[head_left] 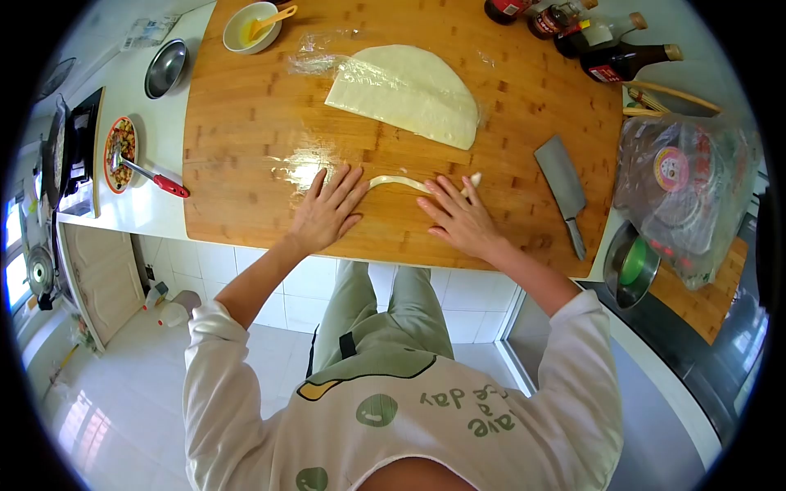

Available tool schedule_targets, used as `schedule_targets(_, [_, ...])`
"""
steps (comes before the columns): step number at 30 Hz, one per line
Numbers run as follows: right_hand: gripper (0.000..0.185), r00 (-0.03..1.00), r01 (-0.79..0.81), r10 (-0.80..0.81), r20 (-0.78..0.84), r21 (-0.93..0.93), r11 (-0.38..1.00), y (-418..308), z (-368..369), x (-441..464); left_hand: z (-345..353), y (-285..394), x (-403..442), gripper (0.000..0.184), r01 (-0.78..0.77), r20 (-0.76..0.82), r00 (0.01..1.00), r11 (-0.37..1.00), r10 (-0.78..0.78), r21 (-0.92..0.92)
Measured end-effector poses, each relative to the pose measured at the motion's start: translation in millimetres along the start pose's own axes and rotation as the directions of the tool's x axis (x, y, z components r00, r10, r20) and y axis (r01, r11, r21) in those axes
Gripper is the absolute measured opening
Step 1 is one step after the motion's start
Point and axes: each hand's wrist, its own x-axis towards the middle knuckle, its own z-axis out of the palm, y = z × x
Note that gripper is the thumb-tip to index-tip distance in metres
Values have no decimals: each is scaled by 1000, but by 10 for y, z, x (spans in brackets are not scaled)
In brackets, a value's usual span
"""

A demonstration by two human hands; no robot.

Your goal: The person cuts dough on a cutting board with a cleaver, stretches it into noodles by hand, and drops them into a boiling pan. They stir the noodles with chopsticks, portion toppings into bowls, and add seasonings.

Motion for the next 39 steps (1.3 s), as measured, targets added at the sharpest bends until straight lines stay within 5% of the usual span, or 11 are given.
schedule_targets(4, [57, 971, -203, 218, -95, 145, 968, 271, -69, -105, -30, -166, -14, 64, 19, -165, 984, 972, -59, -236])
schedule_targets(6, [47, 846, -382, 467, -257, 319, 867, 389, -167, -150, -46, -187, -51, 55, 197, -203, 942, 931, -266, -308])
schedule_targets(15, [23, 794, -370, 528, -301, 449, 813, 411, -108, -308, 16, 78, -360, 19, 382, -292, 817, 846, -498, -373])
schedule_targets(16, [23, 797, -359, 521, -306, 454, 816, 403, -51, -298, 49, 90, -353, 18, 528, -150, 731, 691, -665, -494])
schedule_targets(18, [18, 656, -435, 755, 21, 828, 355, 397, 91, -334, -127, 203, -249, 18, 662, 25, 577, 449, -816, -600])
schedule_targets(19, [18, 659, -431, 752, 17, 828, 359, 374, 99, -314, -128, 216, -259, 18, 661, 20, 575, 449, -818, -601])
schedule_targets(21, [19, 592, -200, 799, 105, 980, 19, 313, 131, -270, -63, 246, -268, 26, 390, 9, 620, 299, -784, -871])
schedule_targets(24, [22, 621, -138, 733, 279, 959, -249, 217, 10, -188, 113, 264, -340, 31, 185, 84, 617, 40, -782, -982])
schedule_targets(34, [16, 707, -6, 635, 312, 900, -435, 218, 119, -206, 195, 271, -253, 22, 14, 122, 592, -141, -797, -990])
schedule_targets(37, [14, 605, 30, 768, 210, 958, -286, 295, 158, -78, 42, 293, -32, 17, -88, 166, 432, -225, -886, -970])
schedule_targets(39, [13, 384, 146, 888, 253, 933, -328, 421, 95, 75, -162, 203, 157, 15, -177, 272, 324, -341, -906, -923])
